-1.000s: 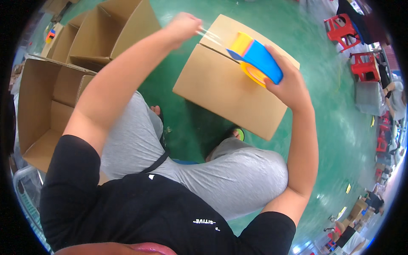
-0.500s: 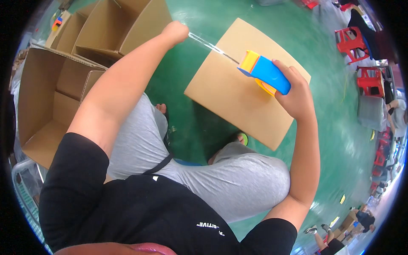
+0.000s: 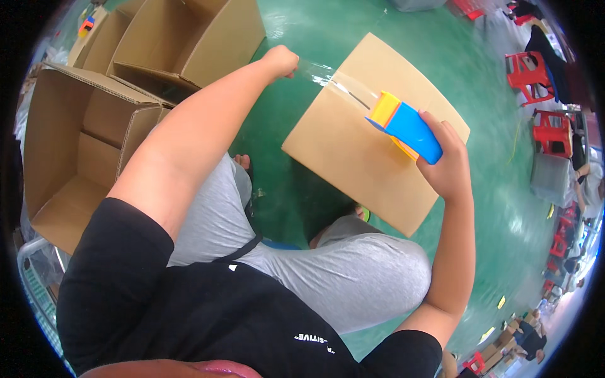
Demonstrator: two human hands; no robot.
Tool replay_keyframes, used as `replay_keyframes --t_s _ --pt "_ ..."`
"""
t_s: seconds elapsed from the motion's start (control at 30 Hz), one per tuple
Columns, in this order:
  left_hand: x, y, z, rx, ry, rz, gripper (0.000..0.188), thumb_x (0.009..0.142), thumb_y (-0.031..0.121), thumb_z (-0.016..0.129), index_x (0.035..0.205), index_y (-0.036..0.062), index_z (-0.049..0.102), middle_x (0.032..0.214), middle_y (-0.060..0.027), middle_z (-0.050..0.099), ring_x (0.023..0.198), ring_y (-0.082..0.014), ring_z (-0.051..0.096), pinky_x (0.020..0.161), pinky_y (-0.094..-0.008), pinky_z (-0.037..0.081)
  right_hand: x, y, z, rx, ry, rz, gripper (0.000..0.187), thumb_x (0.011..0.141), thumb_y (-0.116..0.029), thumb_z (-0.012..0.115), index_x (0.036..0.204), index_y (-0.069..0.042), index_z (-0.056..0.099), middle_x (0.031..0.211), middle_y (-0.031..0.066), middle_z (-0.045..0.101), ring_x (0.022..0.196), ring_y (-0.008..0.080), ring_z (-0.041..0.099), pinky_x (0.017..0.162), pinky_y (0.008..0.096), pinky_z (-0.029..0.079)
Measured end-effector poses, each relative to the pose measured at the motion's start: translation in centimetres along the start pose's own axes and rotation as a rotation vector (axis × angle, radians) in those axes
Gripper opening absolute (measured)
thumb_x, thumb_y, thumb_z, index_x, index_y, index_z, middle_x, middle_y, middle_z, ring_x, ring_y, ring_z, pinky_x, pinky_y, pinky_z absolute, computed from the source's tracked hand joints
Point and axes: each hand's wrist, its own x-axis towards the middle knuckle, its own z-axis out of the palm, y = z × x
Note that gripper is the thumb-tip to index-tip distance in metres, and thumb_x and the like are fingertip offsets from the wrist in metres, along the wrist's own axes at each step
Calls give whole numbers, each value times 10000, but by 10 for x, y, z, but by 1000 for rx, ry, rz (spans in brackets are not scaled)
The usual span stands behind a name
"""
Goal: Taping cardboard boxes closed using a handheld tape dispenser.
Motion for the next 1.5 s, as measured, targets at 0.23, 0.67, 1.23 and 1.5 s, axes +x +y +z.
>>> replay_keyframes --t_s 0.23,0.67,1.23,1.5 --pt "5 -11 14 -192 32 -7 242 839 114 479 802 -35 666 751 -185 683 590 -260 625 519 -424 466 3 2 2 -7 21 2 686 638 89 620 1310 -44 575 993 145 618 905 272 610 847 327 486" --pt "23 -20 63 61 -112 95 188 820 144 565 808 6 692 743 -193 681 557 -280 634 522 -412 489 -4 12 4 45 43 24 708 620 109 612 1310 -45 577 1024 135 610 937 261 607 865 320 482" --pt "18 53 64 616 -328 156 548 927 393 501 1422 157 494 1423 -151 520 1313 -343 480 998 -578 426 -19 42 -15 67 95 18 708 590 95 593 1284 -44 592 891 130 551 795 260 548 740 316 463" --pt "34 261 71 550 -236 980 631 953 536 461 1281 15 603 1367 -198 554 1261 -377 517 1048 -458 414 1 31 -17 109 86 -40 752 554 101 635 1275 -113 623 801 113 490 726 278 525 666 342 464"
